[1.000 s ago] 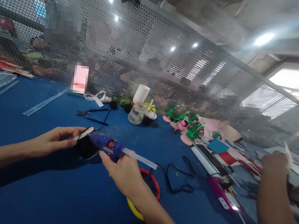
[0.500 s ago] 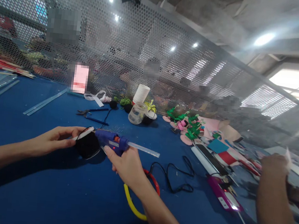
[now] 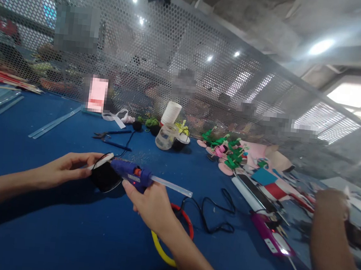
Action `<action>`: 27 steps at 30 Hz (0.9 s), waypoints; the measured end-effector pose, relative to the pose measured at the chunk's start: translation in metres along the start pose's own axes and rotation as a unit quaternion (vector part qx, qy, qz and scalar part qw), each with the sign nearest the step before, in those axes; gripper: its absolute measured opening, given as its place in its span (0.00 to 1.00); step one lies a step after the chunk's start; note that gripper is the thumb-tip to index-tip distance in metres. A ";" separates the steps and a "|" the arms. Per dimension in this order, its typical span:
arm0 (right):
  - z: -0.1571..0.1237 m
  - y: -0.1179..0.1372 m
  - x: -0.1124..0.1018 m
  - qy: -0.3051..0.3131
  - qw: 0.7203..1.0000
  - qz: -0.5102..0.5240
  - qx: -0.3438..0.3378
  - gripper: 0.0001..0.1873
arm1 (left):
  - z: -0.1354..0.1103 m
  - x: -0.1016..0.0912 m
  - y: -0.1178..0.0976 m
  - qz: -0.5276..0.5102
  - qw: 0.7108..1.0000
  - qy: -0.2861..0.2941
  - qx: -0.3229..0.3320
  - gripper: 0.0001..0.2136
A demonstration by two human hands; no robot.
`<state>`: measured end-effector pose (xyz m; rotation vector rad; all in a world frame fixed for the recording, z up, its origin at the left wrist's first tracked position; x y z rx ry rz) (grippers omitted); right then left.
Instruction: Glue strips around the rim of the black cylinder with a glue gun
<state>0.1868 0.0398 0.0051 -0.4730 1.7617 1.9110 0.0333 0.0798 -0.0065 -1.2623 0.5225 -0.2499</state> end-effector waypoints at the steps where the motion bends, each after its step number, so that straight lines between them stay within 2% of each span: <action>1: -0.001 0.000 0.000 0.001 1.000 0.001 0.001 0.14 | 0.000 0.000 -0.001 0.003 1.000 -0.002 0.001 0.15; 7: 0.001 0.003 -0.003 -0.014 1.000 -0.022 -0.012 0.12 | 0.000 -0.001 -0.002 -0.003 1.000 -0.005 0.001 0.15; 20: -0.013 0.016 0.009 -0.005 0.997 -0.013 -0.072 0.10 | -0.001 -0.001 -0.002 0.024 1.000 0.004 0.018 0.12; 27: -0.007 0.007 0.002 0.000 1.000 -0.001 -0.009 0.12 | -0.001 0.001 -0.005 0.016 1.000 -0.001 0.010 0.14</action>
Point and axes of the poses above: each hand's wrist, its own z-axis towards the middle knuckle, its own x-axis out of the palm, y = z × x, the point moved 9 cm from there along z, towards the middle knuckle, and after that the axes turned 10 degrees about -y, right-handed, at the moved point
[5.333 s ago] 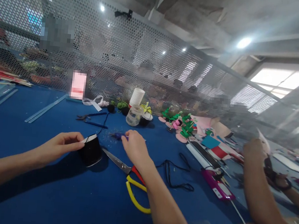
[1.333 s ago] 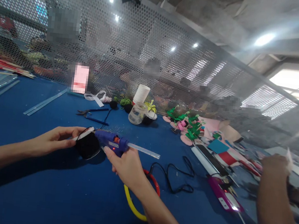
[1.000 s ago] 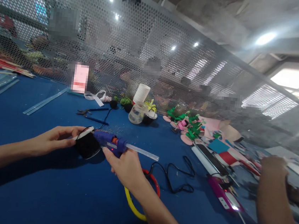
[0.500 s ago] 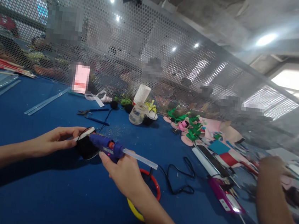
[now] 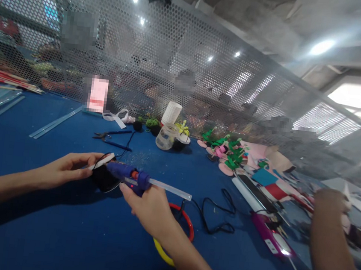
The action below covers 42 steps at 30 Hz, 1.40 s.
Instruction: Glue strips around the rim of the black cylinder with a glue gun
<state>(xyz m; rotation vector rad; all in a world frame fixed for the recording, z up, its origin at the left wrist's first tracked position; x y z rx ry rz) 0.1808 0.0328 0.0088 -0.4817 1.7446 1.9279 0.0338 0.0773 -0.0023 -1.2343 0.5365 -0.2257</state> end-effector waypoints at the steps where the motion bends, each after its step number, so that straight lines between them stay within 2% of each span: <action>1: 0.002 -0.002 -0.001 0.001 1.000 0.003 0.009 0.12 | 0.000 0.001 0.000 -0.004 1.000 0.001 -0.002 0.15; 13: 0.019 -0.015 -0.005 -0.013 0.999 0.011 0.039 0.15 | 0.001 0.000 0.004 -0.048 0.999 -0.005 -0.006 0.15; 20: 0.014 -0.010 -0.005 -0.003 1.000 0.007 0.020 0.17 | 0.001 0.002 0.000 -0.037 0.999 0.011 -0.012 0.16; 28: 0.017 -0.012 -0.007 -0.019 1.000 -0.006 0.020 0.16 | 0.001 0.001 0.001 -0.032 0.999 0.010 -0.010 0.16; 42: 0.012 -0.009 -0.004 0.005 1.000 0.001 0.014 0.16 | 0.000 0.004 -0.003 -0.025 0.999 0.023 0.002 0.15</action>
Point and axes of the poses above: each hand's wrist, its own z-axis towards the middle knuckle, its own x-axis out of the palm, y = z × x, the point moved 9 cm from there along z, towards the middle knuckle, and after that the axes turned 10 degrees about -y, right-handed, at the moved point
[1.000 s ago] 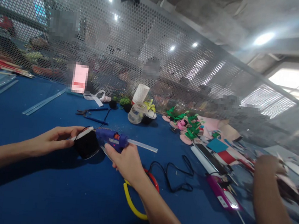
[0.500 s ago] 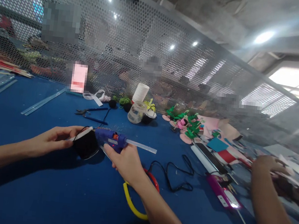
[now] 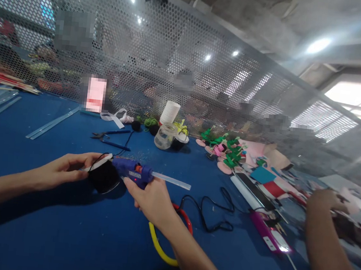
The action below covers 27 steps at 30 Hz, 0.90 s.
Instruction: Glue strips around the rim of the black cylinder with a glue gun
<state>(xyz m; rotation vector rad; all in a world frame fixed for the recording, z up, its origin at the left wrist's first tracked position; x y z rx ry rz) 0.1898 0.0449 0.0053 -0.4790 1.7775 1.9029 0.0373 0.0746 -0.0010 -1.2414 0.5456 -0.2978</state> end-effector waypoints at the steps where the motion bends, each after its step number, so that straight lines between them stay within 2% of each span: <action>1: -0.001 0.001 0.000 0.003 1.000 0.000 -0.001 0.16 | 0.000 0.000 0.000 0.001 1.000 0.002 0.001 0.15; 7: 0.001 -0.001 -0.003 -0.020 1.000 -0.016 0.007 0.16 | 0.000 -0.001 0.002 0.005 1.000 -0.002 0.001 0.16; 12: -0.002 -0.001 0.000 0.007 1.000 -0.009 0.007 0.15 | 0.000 0.001 0.000 0.017 1.000 0.005 -0.001 0.17; 17: -0.002 0.002 -0.003 -0.012 1.000 -0.022 -0.007 0.15 | 0.000 0.000 0.001 0.014 1.000 0.001 -0.003 0.17; 27: -0.014 0.009 0.003 0.003 1.000 -0.002 -0.023 0.11 | 0.000 0.000 0.001 0.026 1.000 -0.003 0.001 0.16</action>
Point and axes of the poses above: each hand's wrist, its own z-axis towards the middle knuckle, its own x-axis out of the palm, y = z × x, the point moved 9 cm from there along z, towards the middle knuckle, and after that the axes turned 10 degrees about -y, right-handed, at the moved point
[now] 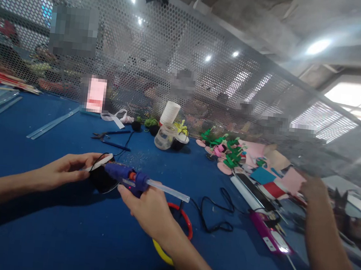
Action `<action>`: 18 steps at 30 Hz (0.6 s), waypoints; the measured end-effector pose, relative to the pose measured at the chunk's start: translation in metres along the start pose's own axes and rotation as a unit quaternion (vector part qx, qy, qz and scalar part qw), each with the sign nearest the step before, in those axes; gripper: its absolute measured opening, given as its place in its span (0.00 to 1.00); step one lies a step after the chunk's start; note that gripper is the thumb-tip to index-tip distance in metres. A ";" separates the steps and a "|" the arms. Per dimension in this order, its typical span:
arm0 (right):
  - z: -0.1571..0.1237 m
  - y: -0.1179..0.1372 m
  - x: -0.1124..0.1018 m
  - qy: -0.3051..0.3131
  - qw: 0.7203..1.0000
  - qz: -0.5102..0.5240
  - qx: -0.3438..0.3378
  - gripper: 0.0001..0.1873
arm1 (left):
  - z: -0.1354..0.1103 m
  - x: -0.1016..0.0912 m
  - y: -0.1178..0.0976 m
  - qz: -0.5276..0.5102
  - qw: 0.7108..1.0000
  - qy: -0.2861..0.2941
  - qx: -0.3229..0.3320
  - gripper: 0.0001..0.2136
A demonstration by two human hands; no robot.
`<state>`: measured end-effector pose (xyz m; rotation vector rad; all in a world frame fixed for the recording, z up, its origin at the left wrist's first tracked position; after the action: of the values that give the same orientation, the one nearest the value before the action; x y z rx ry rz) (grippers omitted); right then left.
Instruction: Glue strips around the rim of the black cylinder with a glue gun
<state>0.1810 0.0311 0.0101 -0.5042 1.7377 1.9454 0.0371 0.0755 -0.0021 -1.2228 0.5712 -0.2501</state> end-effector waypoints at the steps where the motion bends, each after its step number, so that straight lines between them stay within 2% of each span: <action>1: -0.001 0.000 0.001 0.003 1.000 0.009 -0.002 0.11 | 0.000 0.000 0.000 0.002 1.000 0.000 0.001 0.16; 11: -0.006 0.002 0.013 0.026 0.999 0.044 0.000 0.09 | -0.001 -0.001 0.001 0.009 1.000 -0.005 -0.002 0.16; 18: 0.001 -0.002 0.003 0.010 1.000 0.019 0.014 0.11 | -0.001 -0.001 0.001 0.005 1.000 -0.007 -0.002 0.16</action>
<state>0.1793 0.0322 0.0071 -0.4876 1.7961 1.9460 0.0358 0.0758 -0.0032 -1.2240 0.5658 -0.2323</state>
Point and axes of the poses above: each hand's wrist, its own z-axis towards the middle knuckle, its own x-axis out of the palm, y = z × x, the point moved 9 cm from there along z, towards the middle knuckle, and after that the axes turned 10 degrees about -y, right-handed, at the moved point
